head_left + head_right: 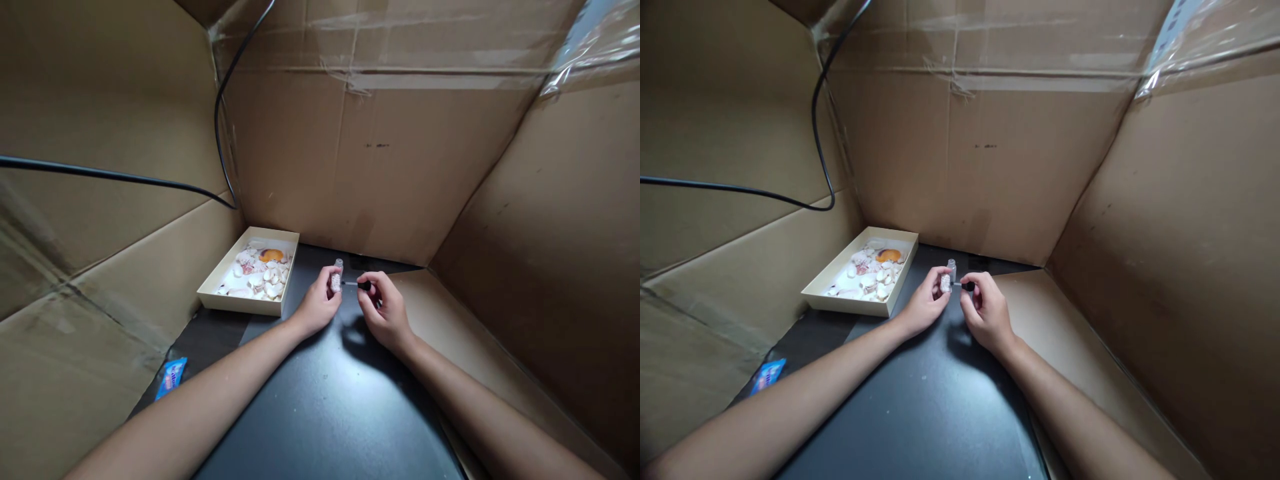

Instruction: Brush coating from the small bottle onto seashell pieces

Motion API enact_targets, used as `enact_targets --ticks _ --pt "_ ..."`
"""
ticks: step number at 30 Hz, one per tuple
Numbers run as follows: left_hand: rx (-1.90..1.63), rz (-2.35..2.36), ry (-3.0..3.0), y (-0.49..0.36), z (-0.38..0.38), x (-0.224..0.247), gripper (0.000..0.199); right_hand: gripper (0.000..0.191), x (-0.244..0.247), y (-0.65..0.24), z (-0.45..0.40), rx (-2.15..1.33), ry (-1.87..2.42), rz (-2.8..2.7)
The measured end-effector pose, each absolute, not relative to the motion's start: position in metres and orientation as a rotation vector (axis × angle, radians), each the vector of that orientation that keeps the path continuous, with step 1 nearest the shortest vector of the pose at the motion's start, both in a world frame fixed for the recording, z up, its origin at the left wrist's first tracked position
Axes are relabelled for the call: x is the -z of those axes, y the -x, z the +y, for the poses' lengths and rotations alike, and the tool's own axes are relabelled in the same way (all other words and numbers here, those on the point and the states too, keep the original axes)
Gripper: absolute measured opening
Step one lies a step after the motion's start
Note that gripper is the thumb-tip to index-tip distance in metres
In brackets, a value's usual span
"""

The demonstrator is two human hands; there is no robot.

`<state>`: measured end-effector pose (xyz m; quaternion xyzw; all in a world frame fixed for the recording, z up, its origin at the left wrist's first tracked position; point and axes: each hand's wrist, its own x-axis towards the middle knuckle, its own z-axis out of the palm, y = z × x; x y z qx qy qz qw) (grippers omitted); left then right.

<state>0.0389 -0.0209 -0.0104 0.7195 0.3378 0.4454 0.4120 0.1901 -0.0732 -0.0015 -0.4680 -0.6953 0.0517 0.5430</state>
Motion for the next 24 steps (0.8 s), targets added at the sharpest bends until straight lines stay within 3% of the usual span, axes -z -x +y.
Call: enact_targets --ticks 24 --pt "-1.139 0.849 -1.825 -0.0383 -0.0206 0.0122 0.038 0.012 0.0015 -0.1911 -0.0736 -0.128 1.122 -1.670"
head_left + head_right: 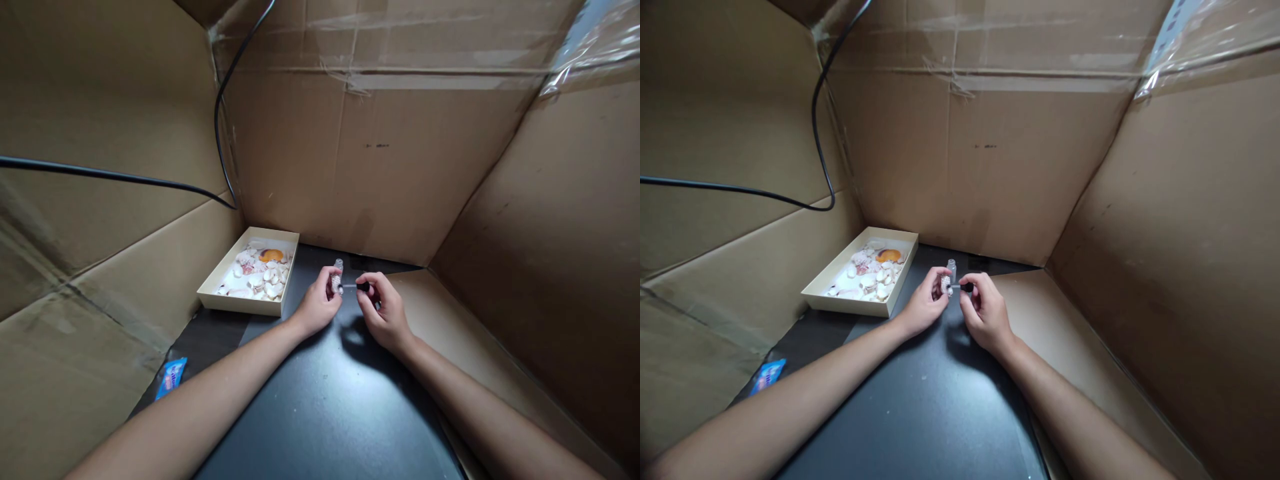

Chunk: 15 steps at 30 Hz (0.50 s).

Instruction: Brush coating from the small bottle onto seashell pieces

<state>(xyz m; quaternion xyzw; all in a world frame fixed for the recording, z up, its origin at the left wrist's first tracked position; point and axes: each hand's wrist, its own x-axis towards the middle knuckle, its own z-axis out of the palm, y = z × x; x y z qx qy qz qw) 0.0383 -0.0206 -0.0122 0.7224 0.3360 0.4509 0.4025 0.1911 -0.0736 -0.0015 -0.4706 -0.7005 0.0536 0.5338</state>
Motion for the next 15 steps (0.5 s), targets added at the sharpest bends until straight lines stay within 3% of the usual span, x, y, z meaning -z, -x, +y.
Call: enact_targets --ticks 15 --pt "-1.122 0.861 -1.787 -0.0380 -0.0191 0.0091 0.029 0.013 0.0023 -0.1917 -0.0725 -0.131 1.138 -1.646"
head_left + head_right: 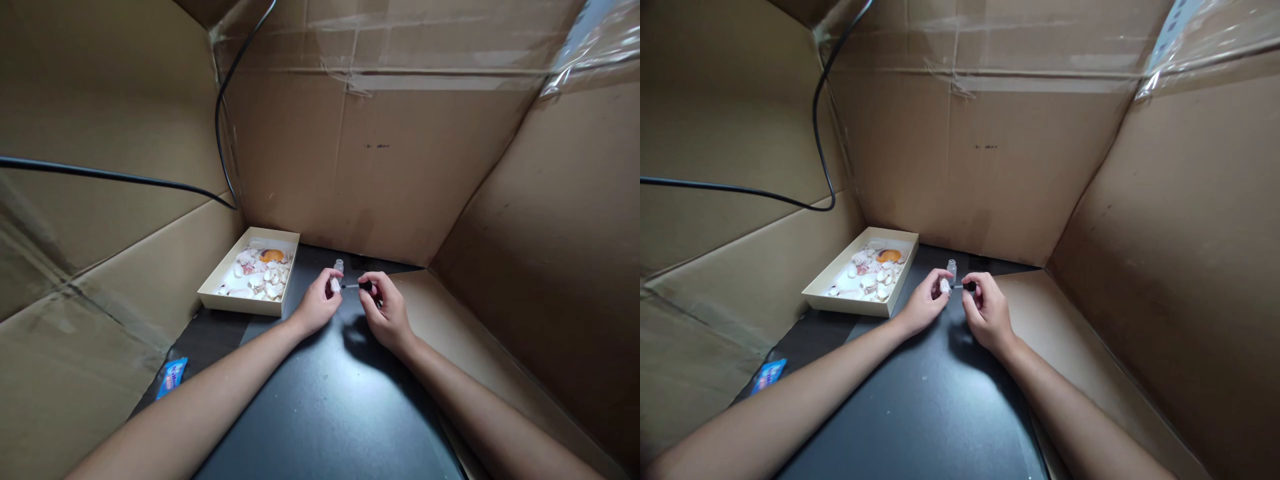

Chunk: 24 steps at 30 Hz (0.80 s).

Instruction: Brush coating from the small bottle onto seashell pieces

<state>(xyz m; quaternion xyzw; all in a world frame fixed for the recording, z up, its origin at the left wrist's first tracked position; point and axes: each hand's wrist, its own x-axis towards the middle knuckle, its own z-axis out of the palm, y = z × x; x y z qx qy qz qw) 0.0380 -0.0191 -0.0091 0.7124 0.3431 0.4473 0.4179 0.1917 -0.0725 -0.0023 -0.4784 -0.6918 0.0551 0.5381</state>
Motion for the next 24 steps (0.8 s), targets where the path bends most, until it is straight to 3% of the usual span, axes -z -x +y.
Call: enact_targets --ticks 13,24 --pt "-1.088 0.825 -1.692 -0.0366 -0.0145 0.0098 0.017 0.013 0.0018 -0.1913 -0.0734 -0.152 1.154 -1.650" --pt "-1.036 0.840 -1.437 -0.0361 -0.0154 0.0024 0.019 0.012 0.0019 -0.1910 -0.0727 -0.162 1.123 -1.654"
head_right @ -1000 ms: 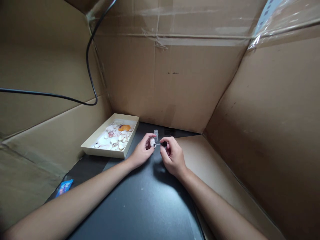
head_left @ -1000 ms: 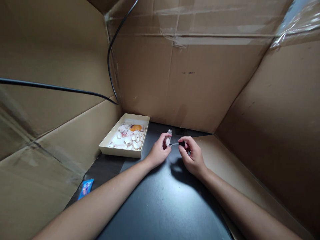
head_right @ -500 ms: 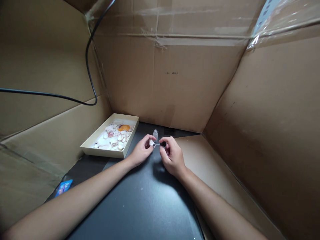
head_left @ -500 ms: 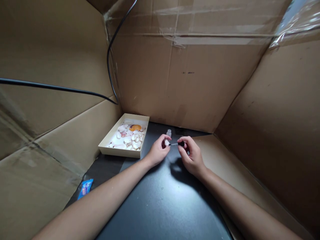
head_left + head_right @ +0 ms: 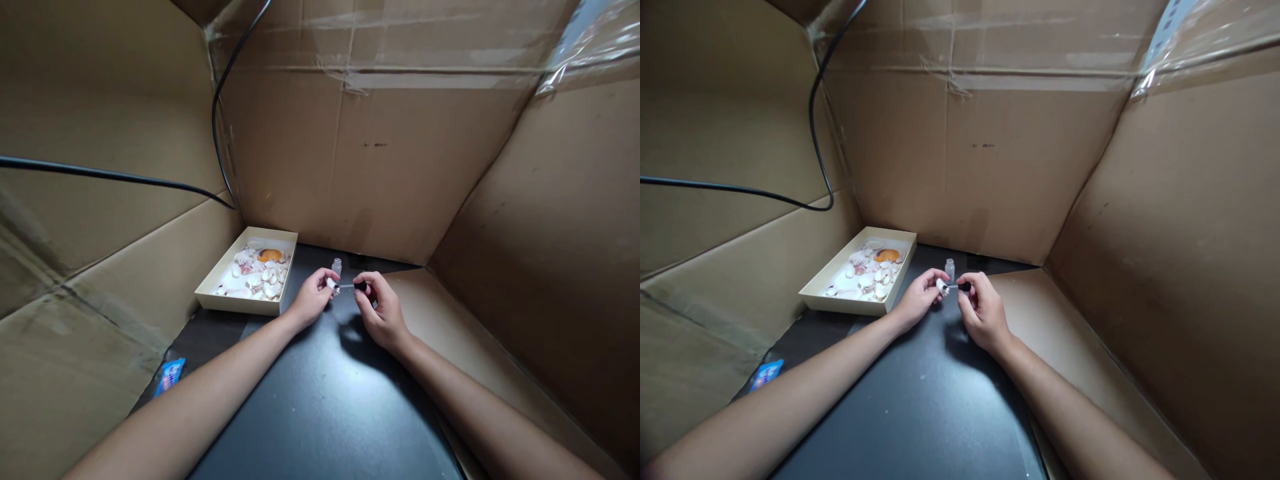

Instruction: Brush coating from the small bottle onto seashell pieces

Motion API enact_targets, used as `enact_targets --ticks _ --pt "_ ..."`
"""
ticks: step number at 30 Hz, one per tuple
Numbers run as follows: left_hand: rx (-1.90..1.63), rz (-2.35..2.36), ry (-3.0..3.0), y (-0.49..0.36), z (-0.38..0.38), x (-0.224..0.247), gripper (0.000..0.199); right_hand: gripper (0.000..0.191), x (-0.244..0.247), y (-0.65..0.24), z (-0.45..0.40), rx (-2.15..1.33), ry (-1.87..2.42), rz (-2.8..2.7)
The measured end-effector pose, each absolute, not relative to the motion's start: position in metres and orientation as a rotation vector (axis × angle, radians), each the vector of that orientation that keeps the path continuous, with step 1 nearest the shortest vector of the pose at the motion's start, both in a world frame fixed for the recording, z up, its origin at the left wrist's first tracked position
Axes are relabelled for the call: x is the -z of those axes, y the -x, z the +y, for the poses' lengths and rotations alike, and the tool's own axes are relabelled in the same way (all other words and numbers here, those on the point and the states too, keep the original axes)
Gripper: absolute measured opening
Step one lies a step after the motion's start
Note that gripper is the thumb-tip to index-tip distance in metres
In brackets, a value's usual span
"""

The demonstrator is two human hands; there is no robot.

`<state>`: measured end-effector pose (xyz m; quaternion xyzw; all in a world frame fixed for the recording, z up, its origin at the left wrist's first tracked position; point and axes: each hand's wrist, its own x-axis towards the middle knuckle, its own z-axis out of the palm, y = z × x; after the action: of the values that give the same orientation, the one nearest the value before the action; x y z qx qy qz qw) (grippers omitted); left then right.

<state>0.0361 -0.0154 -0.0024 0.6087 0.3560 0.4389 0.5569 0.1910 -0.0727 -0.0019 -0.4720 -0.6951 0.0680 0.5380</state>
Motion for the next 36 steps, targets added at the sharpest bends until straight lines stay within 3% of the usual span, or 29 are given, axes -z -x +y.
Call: enact_targets --ticks 36 --pt "-1.047 0.885 -1.339 -0.0374 -0.0124 0.0019 0.021 0.015 0.0016 -0.1918 -0.0735 -0.091 1.117 -1.720"
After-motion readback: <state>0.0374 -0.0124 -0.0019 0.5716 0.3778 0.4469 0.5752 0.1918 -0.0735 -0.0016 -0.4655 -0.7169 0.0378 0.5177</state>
